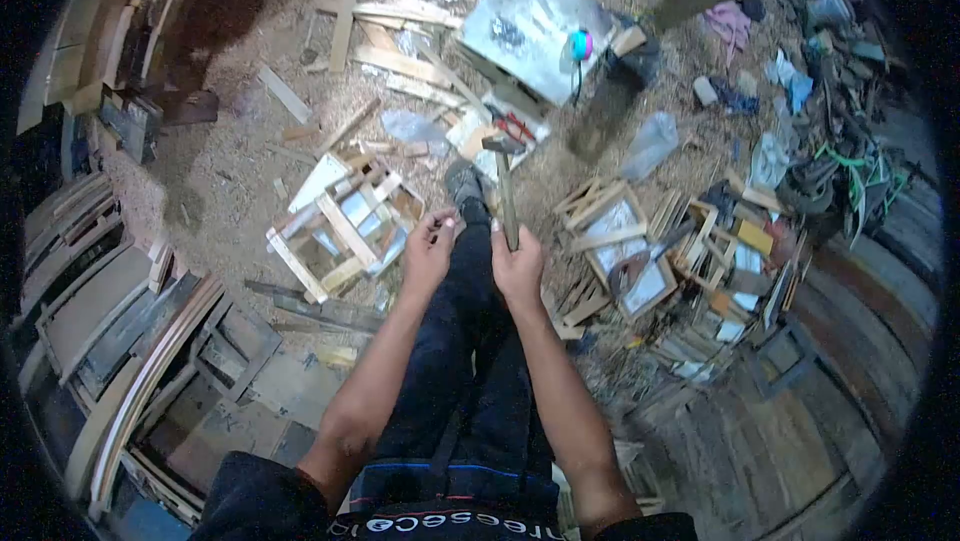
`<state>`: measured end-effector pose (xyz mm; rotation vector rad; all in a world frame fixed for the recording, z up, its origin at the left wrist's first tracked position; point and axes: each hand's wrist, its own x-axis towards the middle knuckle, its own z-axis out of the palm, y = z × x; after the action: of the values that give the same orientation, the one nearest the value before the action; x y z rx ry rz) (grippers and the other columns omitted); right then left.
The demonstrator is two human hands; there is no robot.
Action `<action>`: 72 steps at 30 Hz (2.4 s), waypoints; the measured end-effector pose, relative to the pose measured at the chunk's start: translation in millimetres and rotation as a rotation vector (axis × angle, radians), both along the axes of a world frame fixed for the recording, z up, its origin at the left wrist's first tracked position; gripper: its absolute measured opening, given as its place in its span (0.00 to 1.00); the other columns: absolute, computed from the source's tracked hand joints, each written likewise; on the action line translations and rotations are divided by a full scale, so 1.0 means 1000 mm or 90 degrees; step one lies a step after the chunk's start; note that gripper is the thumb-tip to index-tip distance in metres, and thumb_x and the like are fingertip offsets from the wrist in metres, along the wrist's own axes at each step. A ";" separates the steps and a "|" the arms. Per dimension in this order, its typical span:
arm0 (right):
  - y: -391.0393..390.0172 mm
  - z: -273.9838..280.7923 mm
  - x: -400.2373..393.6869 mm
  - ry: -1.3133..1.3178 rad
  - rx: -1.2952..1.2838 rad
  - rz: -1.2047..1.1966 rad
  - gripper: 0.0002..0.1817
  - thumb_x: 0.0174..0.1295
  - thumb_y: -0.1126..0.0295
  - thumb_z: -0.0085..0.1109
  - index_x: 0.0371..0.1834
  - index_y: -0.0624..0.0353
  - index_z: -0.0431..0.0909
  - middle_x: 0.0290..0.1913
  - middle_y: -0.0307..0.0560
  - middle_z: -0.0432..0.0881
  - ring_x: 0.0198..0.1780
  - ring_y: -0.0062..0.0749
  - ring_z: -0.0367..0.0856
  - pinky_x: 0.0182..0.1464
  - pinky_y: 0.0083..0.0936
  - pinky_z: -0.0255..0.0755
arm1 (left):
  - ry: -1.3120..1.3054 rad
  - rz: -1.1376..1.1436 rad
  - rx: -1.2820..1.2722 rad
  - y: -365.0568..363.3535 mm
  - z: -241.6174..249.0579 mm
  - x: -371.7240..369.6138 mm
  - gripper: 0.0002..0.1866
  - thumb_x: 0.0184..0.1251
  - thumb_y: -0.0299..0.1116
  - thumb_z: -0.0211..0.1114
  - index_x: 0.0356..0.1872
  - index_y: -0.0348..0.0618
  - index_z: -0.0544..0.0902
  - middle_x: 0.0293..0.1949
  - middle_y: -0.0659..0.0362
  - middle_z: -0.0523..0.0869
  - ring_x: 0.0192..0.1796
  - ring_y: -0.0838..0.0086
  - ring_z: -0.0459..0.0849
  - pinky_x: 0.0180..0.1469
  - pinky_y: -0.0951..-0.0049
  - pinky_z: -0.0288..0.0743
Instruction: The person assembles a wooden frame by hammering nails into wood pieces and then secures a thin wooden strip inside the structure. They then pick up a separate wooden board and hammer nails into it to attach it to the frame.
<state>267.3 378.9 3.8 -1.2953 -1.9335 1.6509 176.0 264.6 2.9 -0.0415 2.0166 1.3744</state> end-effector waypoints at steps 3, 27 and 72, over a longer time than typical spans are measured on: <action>0.029 0.005 -0.036 -0.115 -0.058 0.064 0.17 0.66 0.61 0.64 0.29 0.65 0.81 0.19 0.49 0.77 0.24 0.28 0.75 0.31 0.35 0.70 | 0.036 0.019 0.004 0.024 -0.016 -0.020 0.13 0.75 0.32 0.59 0.53 0.36 0.82 0.43 0.57 0.88 0.43 0.78 0.84 0.47 0.76 0.77; 0.244 -0.271 -0.278 -0.146 0.220 0.212 0.11 0.63 0.65 0.62 0.36 0.63 0.83 0.34 0.63 0.80 0.40 0.64 0.79 0.45 0.50 0.73 | 0.436 -0.308 -0.225 0.243 -0.280 -0.230 0.27 0.60 0.24 0.58 0.64 0.45 0.76 0.51 0.45 0.79 0.52 0.48 0.79 0.57 0.54 0.74; 0.278 -0.302 -0.253 -0.037 0.368 0.397 0.10 0.55 0.75 0.66 0.41 0.60 0.82 0.39 0.54 0.80 0.42 0.56 0.81 0.45 0.45 0.75 | 0.373 -0.417 -0.319 0.231 -0.283 -0.225 0.34 0.55 0.26 0.60 0.67 0.62 0.74 0.53 0.58 0.74 0.61 0.65 0.73 0.59 0.56 0.74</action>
<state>14.6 656.9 -297.8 -0.5499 -2.7503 1.0995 -49.1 495.9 -279.9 0.8064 2.4763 0.4721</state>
